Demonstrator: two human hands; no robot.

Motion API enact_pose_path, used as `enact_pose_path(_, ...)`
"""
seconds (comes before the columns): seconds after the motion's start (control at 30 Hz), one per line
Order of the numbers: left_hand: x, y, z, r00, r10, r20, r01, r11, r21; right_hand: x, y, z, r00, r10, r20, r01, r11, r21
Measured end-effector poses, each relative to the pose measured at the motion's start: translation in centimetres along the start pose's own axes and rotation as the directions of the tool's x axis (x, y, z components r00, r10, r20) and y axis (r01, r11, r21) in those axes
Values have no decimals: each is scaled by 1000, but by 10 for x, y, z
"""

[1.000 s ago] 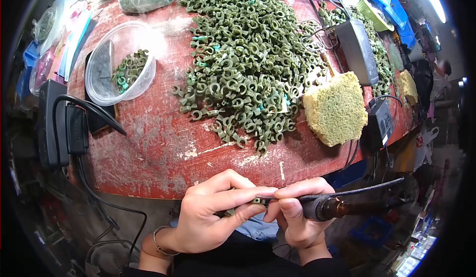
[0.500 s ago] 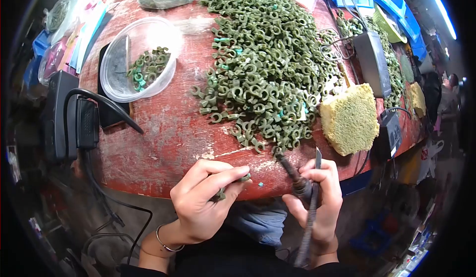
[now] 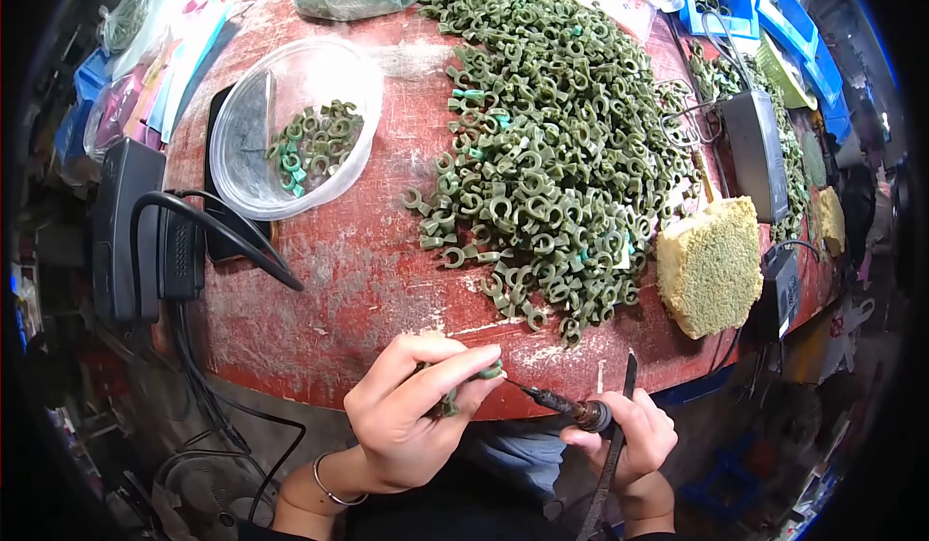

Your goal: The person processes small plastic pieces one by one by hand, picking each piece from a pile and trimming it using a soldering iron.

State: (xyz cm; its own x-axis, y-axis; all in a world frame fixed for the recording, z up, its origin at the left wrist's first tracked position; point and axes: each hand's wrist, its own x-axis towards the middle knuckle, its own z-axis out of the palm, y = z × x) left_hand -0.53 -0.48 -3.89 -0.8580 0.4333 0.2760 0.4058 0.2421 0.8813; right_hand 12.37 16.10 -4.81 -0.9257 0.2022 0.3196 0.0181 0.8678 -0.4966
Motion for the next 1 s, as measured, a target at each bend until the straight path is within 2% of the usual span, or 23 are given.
enact_pose_path(0.23,0,1,-1,1000,-13,8,13,1000,4,4,-3,0,1000,4,-19,-4,1000,-4)
enact_pose_path(0.33,1,2,-2,1000,-24,13,24,1000,3,5,-9,-3,996,78,42,-77,997,-29)
enact_pose_path(0.83,0,0,-3,999,-34,15,33,999,9,6,-11,-1,995,97,14,-96,995,-37)
enact_pose_path(0.93,0,-2,-2,1000,-2,17,2,1000,6,3,-3,0,1000,31,4,-31,999,16)
enact_pose_path(1.0,3,0,-1,1000,10,19,-10,1000,5,2,-2,-1,997,82,-10,-80,989,122)
